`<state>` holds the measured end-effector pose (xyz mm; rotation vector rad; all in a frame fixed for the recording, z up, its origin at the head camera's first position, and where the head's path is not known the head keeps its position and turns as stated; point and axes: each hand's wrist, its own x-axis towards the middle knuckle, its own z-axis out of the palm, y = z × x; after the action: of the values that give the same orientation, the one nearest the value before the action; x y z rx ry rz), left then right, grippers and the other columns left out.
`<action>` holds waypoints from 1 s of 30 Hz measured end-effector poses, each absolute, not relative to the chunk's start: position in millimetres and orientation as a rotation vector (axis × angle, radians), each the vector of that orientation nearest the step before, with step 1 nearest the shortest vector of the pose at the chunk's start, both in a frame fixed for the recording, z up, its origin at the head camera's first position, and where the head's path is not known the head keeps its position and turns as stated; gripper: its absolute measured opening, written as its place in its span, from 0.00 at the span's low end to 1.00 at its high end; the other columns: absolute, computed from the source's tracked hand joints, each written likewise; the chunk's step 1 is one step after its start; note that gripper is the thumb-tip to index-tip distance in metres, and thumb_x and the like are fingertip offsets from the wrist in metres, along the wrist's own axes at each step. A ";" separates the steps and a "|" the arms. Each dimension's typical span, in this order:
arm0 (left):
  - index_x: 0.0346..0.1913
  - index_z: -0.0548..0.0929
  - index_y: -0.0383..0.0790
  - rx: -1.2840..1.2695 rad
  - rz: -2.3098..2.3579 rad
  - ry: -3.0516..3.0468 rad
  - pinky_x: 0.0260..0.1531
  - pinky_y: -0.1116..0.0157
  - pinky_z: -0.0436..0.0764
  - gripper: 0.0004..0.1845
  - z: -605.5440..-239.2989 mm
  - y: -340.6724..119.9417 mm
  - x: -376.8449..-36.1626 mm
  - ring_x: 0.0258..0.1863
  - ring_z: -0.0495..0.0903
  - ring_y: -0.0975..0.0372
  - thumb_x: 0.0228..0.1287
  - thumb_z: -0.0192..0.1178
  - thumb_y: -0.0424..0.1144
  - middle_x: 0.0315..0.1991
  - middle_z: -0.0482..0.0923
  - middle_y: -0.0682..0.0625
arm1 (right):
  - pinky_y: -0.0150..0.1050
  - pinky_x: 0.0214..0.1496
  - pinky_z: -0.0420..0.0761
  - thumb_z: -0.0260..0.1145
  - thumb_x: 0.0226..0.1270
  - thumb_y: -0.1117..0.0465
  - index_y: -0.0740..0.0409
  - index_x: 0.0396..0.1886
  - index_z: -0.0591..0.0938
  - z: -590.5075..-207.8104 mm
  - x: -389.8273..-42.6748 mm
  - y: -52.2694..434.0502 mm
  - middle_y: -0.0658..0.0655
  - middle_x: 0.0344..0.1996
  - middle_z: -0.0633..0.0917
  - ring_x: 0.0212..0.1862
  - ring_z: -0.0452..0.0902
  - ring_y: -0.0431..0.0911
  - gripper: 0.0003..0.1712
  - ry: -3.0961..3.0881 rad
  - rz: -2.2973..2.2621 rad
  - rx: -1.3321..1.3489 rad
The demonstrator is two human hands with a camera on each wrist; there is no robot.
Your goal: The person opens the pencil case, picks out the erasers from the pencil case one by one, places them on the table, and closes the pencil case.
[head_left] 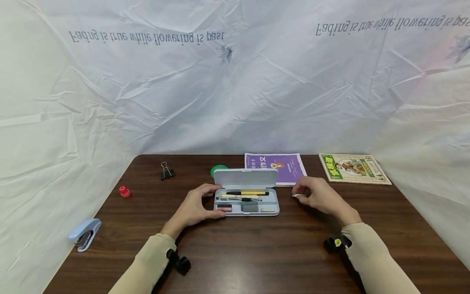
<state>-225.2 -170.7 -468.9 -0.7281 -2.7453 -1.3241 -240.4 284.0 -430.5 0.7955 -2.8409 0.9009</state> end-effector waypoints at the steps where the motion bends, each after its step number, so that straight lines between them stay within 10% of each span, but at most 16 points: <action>1: 0.76 0.83 0.50 -0.729 -1.323 -2.746 0.71 0.50 0.83 0.46 -468.7 -170.8 -225.2 0.69 0.82 0.56 0.54 0.89 0.56 0.72 0.81 0.52 | 0.39 0.41 0.86 0.79 0.66 0.74 0.47 0.38 0.90 -430.9 -240.4 283.4 0.43 0.34 0.86 0.38 0.82 0.39 0.15 -2.843 0.895 0.809; 30: 0.76 0.83 0.51 -0.726 -1.314 -2.746 0.71 0.50 0.83 0.45 -469.4 -170.3 -225.0 0.69 0.82 0.56 0.55 0.89 0.56 0.73 0.81 0.52 | 0.36 0.51 0.91 0.82 0.69 0.69 0.51 0.53 0.92 -386.4 -218.2 257.1 0.55 0.47 0.93 0.46 0.90 0.44 0.17 -2.654 1.234 0.878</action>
<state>-225.0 -170.3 -469.4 -0.7260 -2.7460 -1.3140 -218.2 257.1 -386.4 0.8785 -2.6537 1.2341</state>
